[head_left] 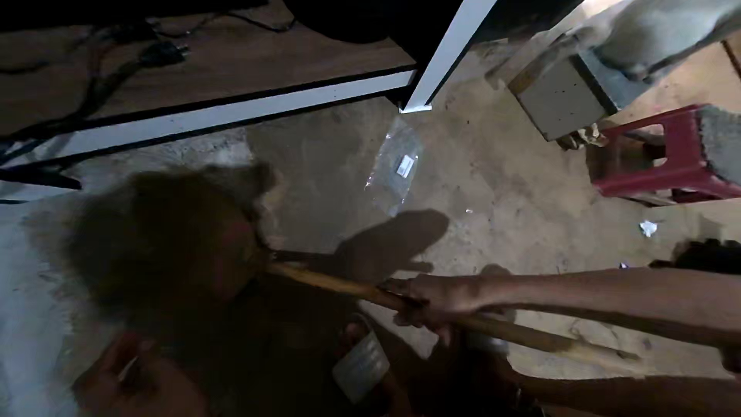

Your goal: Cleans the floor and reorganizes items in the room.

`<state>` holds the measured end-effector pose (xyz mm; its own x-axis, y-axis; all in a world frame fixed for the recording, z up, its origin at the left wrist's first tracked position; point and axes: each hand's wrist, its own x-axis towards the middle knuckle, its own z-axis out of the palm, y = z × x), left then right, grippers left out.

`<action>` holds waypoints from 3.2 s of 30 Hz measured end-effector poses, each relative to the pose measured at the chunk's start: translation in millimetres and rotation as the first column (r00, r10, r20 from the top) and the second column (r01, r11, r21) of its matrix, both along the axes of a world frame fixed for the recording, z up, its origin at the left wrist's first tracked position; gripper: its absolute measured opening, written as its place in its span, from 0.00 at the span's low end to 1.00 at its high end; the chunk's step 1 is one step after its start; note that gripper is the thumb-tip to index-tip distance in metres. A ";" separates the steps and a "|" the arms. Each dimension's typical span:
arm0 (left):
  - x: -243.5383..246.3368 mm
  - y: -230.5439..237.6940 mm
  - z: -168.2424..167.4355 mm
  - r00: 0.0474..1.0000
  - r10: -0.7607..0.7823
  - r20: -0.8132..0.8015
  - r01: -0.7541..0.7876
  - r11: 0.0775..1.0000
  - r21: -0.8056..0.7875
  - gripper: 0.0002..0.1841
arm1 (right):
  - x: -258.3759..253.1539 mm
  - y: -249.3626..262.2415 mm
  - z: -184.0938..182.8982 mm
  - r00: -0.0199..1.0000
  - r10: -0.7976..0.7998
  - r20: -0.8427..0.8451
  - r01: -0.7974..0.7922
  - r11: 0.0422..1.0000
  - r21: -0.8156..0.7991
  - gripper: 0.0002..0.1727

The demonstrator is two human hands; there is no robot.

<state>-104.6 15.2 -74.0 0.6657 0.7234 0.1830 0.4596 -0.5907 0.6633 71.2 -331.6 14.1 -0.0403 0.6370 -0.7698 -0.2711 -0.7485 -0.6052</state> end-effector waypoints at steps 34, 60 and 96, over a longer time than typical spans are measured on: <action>40.7 -113.6 -33.4 0.829 -0.539 -0.147 0.554 0.828 0.090 0.20 | 75.2 -322.9 -75.4 -0.127 0.157 0.979 0.873 0.486 0.035 0.21; -12.0 -19.9 -126.6 0.939 0.271 -0.213 -0.210 0.939 0.273 0.37 | 75.5 176.2 -109.5 0.830 -0.312 0.462 0.278 0.950 0.142 0.30; -19.5 -14.8 -122.4 0.937 0.206 -0.282 -0.152 0.968 0.200 0.45 | 12.8 38.7 -79.8 0.171 -0.967 0.189 0.970 0.199 0.138 0.17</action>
